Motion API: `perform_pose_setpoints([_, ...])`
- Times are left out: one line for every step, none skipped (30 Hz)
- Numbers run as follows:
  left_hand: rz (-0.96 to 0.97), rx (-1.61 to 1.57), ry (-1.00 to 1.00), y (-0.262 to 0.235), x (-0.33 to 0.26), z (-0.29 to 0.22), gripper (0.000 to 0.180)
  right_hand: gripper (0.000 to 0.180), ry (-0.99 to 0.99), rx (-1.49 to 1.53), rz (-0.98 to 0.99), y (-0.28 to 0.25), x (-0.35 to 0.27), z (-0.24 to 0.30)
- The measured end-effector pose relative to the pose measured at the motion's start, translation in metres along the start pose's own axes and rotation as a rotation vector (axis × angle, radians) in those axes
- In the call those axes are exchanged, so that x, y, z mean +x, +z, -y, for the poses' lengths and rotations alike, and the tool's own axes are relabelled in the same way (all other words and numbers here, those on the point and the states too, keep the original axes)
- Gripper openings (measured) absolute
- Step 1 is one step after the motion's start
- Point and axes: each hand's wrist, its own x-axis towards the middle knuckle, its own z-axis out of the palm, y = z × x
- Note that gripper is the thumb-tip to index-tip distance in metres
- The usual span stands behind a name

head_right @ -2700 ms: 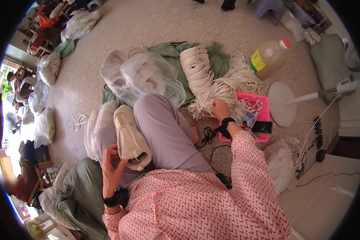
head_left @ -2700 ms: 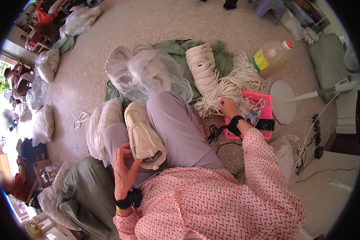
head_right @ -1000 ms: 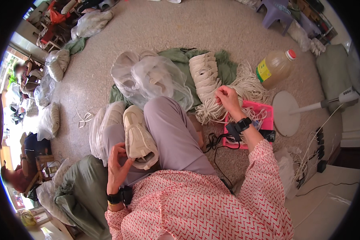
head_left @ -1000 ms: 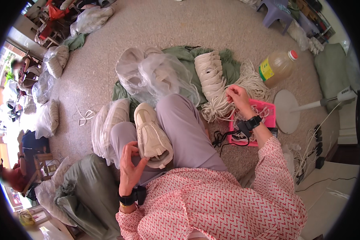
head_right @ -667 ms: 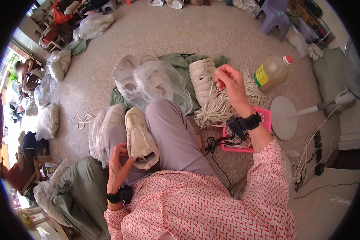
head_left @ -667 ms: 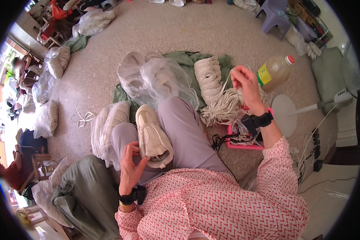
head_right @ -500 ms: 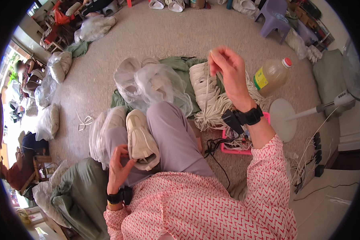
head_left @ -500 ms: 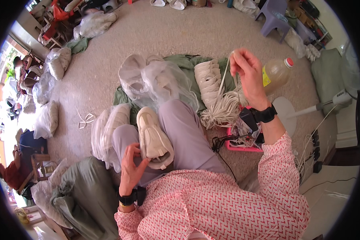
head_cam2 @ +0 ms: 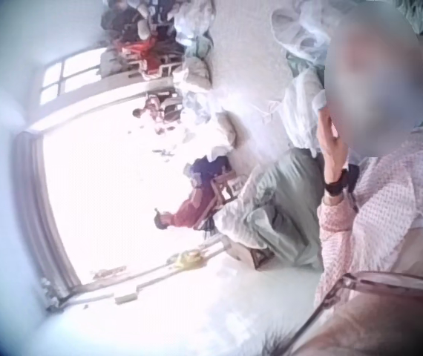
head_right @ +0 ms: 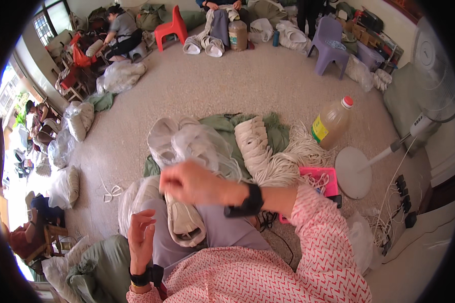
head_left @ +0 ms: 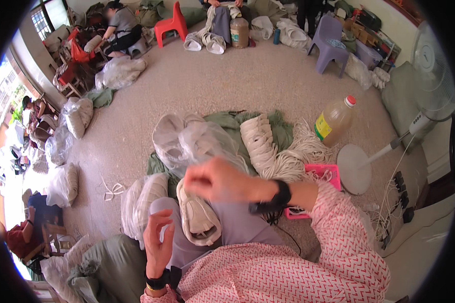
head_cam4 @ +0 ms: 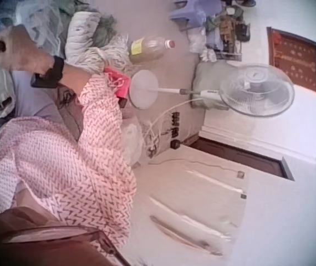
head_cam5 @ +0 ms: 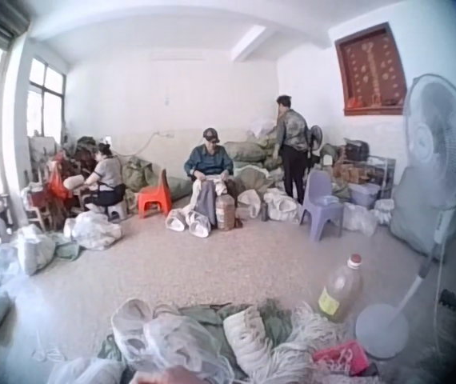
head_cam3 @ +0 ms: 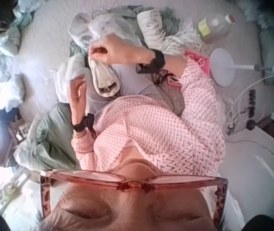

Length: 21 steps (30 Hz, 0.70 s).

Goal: Lacing a cream-colored sneaker while sitting on the floor in a production environment.

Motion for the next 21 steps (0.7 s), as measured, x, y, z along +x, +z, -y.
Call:
perform_pose_setpoints([-0.038, -0.047, 0.051, 0.004, 0.003, -0.007, 0.02, 0.011, 0.005, 0.019, 0.101, 0.016, -0.006, -0.001])
perform_pose_setpoints([-0.018, -0.08, 0.088, 0.007, 0.005, -0.015, 0.023, 0.014, 0.009, 0.05, 0.133, 0.033, -0.012, 0.003])
perform_pose_setpoints([-0.02, -0.08, 0.103, 0.012, 0.007, -0.02, 0.023, 0.017, 0.013, 0.079, 0.162, 0.045, -0.017, 0.008])
perform_pose_setpoints([0.025, -0.141, 0.091, 0.015, 0.007, -0.023, 0.028, 0.017, 0.001, 0.074, 0.163, 0.054, -0.021, 0.013])
perform_pose_setpoints([0.071, -0.201, 0.078, 0.018, 0.007, -0.026, 0.033, 0.016, -0.028, 0.053, 0.151, 0.061, -0.023, 0.017])
perform_pose_setpoints([0.086, -0.204, 0.034, 0.022, 0.006, -0.026, 0.036, 0.016, -0.054, 0.033, 0.139, 0.064, -0.023, 0.02])
perform_pose_setpoints([0.101, -0.207, -0.012, 0.025, 0.005, -0.026, 0.039, 0.016, -0.063, 0.032, 0.144, 0.063, -0.023, 0.021])
perform_pose_setpoints([0.143, -0.181, -0.046, 0.024, 0.007, -0.028, 0.039, 0.015, -0.075, -0.005, 0.133, 0.06, -0.025, 0.021])
perform_pose_setpoints([0.182, -0.157, -0.081, 0.023, 0.009, -0.029, 0.038, 0.015, -0.087, -0.044, 0.123, 0.055, -0.028, 0.021])
perform_pose_setpoints([0.172, -0.155, -0.078, 0.024, 0.008, -0.027, 0.038, 0.013, -0.098, -0.059, 0.112, 0.049, -0.032, 0.022])
perform_pose_setpoints([0.209, -0.199, -0.087, 0.025, 0.007, -0.022, 0.035, 0.013, -0.106, -0.06, 0.117, 0.046, -0.034, 0.023])
perform_pose_setpoints([0.248, -0.244, -0.098, 0.027, 0.006, -0.02, 0.033, 0.013, -0.099, -0.043, 0.112, 0.045, -0.036, 0.024])
perform_pose_setpoints([0.241, -0.242, -0.095, 0.027, 0.006, -0.021, 0.033, 0.012, -0.091, -0.026, 0.106, 0.043, -0.038, 0.025])
perform_pose_setpoints([0.25, -0.282, -0.081, 0.027, 0.007, -0.022, 0.032, 0.012, -0.081, -0.035, 0.112, 0.039, -0.041, 0.027])
perform_pose_setpoints([0.25, -0.321, -0.069, 0.026, 0.005, -0.023, 0.032, 0.012, -0.092, -0.033, 0.124, 0.038, -0.042, 0.029])
perform_pose_setpoints([0.233, -0.315, -0.067, 0.024, 0.004, -0.023, 0.032, 0.009, -0.092, -0.03, 0.098, 0.037, -0.044, 0.031])
perform_pose_setpoints([0.266, -0.34, -0.019, 0.022, 0.004, -0.023, 0.031, 0.007, -0.093, -0.025, 0.075, 0.034, -0.046, 0.033])
perform_pose_setpoints([0.272, -0.357, 0.027, 0.016, -0.001, -0.026, 0.03, 0.007, -0.136, -0.043, 0.056, 0.032, -0.044, 0.036])
perform_pose_setpoints([0.214, -0.34, -0.025, 0.017, -0.005, -0.032, 0.03, 0.007, -0.155, -0.073, 0.004, 0.031, -0.044, 0.032])
perform_pose_setpoints([0.243, -0.349, -0.058, 0.018, -0.003, -0.032, 0.029, 0.007, -0.176, -0.096, -0.045, 0.029, -0.046, 0.026])
perform_pose_setpoints([0.242, -0.35, -0.1, 0.016, -0.004, -0.028, 0.028, 0.005, -0.125, -0.158, -0.073, 0.026, -0.048, 0.016])
